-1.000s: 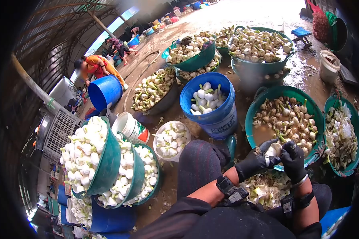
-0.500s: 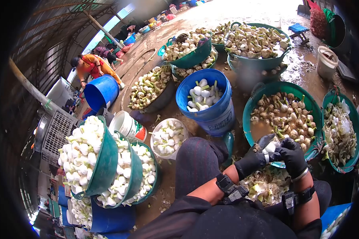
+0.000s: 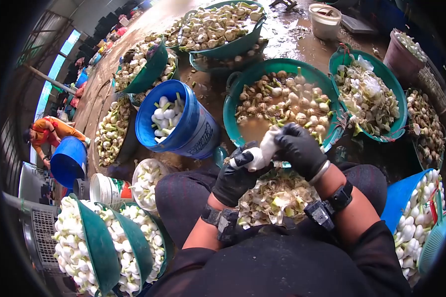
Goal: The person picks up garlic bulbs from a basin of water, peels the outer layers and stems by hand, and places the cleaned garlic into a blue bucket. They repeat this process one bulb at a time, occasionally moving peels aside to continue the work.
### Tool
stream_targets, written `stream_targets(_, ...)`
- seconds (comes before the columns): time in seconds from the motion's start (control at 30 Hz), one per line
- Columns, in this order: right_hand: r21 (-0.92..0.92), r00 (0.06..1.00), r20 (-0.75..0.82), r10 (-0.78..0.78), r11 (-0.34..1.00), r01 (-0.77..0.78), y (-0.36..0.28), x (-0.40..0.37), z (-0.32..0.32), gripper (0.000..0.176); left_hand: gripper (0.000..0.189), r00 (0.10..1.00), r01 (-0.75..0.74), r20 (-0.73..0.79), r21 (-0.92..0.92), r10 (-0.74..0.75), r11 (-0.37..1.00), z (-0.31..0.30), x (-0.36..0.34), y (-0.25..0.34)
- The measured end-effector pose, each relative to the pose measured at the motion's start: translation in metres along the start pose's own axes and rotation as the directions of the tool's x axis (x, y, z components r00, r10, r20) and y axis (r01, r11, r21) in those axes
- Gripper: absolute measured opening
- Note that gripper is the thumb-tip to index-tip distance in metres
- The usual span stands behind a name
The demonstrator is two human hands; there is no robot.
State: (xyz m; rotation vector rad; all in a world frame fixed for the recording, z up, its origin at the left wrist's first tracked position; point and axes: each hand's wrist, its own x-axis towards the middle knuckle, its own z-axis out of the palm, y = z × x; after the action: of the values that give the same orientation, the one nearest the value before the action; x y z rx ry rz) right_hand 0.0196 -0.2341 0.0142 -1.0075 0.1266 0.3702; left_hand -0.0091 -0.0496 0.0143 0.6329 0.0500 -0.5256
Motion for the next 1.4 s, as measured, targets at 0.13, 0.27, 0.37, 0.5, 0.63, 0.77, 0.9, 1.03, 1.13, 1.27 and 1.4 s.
stream_targets(0.13, 0.025, 0.954, -0.288, -0.085, 0.995, 0.096, -0.008, 0.013, -0.032, 0.008, 0.043, 0.967, -0.075, 0.041, 0.989, 0.252, 0.126, 0.007, -0.013, 0.007)
stream_targets(0.27, -0.536, 0.934, 0.268, 0.235, 0.842, -0.058, -0.003, 0.002, -0.033, 0.021, 0.042, 0.999, 0.017, -0.035, -0.169, -0.024, 0.985, -0.011, -0.012, 0.024)
stream_targets(0.37, -0.941, 0.784, 0.296, 0.545, 0.309, 0.141, -0.004, -0.015, -0.009, 0.025, 0.037, 0.958, -0.213, -0.151, 0.201, 0.245, 0.956, -0.016, -0.011, 0.054)
stream_targets(0.5, -0.751, 0.949, 0.243, -0.2, 0.581, 0.315, -0.004, -0.008, -0.036, 0.027, 0.07, 0.913, -0.405, -0.066, -0.044, 0.402, 0.913, -0.035, -0.012, 0.164)
stream_targets(0.63, -0.191, 0.91, -0.24, -0.337, 0.936, 0.296, -0.061, -0.014, -0.036, 0.016, 0.054, 0.952, -0.217, -0.253, -0.168, 0.17, 0.962, -0.034, 0.016, 0.138)
stream_targets(0.77, -0.098, 0.85, -0.309, -0.426, 0.904, 0.417, -0.068, -0.031, -0.048, 0.026, 0.035, 0.985, 0.152, -0.139, 0.42, -0.102, 0.895, -0.075, 0.08, 0.014)
stream_targets(0.9, -0.089, 0.82, -0.454, -0.349, 0.933, 0.348, -0.069, -0.034, -0.057, 0.018, 0.035, 0.937, 0.35, -0.312, 0.855, -0.158, 0.382, -0.097, 0.144, -0.07)
stream_targets(1.03, -0.03, 0.815, -0.476, -0.33, 0.932, 0.36, -0.077, -0.043, -0.062, 0.017, 0.044, 0.951, 0.307, -0.291, 0.93, -0.106, 0.2, -0.128, 0.214, -0.134)
stream_targets(1.13, -0.008, 0.814, -0.509, -0.281, 0.947, 0.322, -0.078, -0.04, -0.069, 0.016, 0.048, 0.939, 0.343, -0.342, 0.939, -0.019, 0.017, -0.161, 0.252, -0.17)
stream_targets(1.27, 0.02, 0.805, -0.56, -0.196, 0.968, 0.25, -0.085, -0.038, -0.071, 0.016, 0.051, 0.881, 0.464, -0.452, 0.884, -0.139, 0.061, -0.181, 0.254, -0.186)
stream_targets(1.4, 0.0, 0.826, -0.516, -0.228, 0.964, 0.267, -0.084, -0.04, -0.072, 0.017, 0.035, 0.922, -0.381, 0.282, 0.778, -0.265, -0.499, -0.157, 0.212, -0.119)
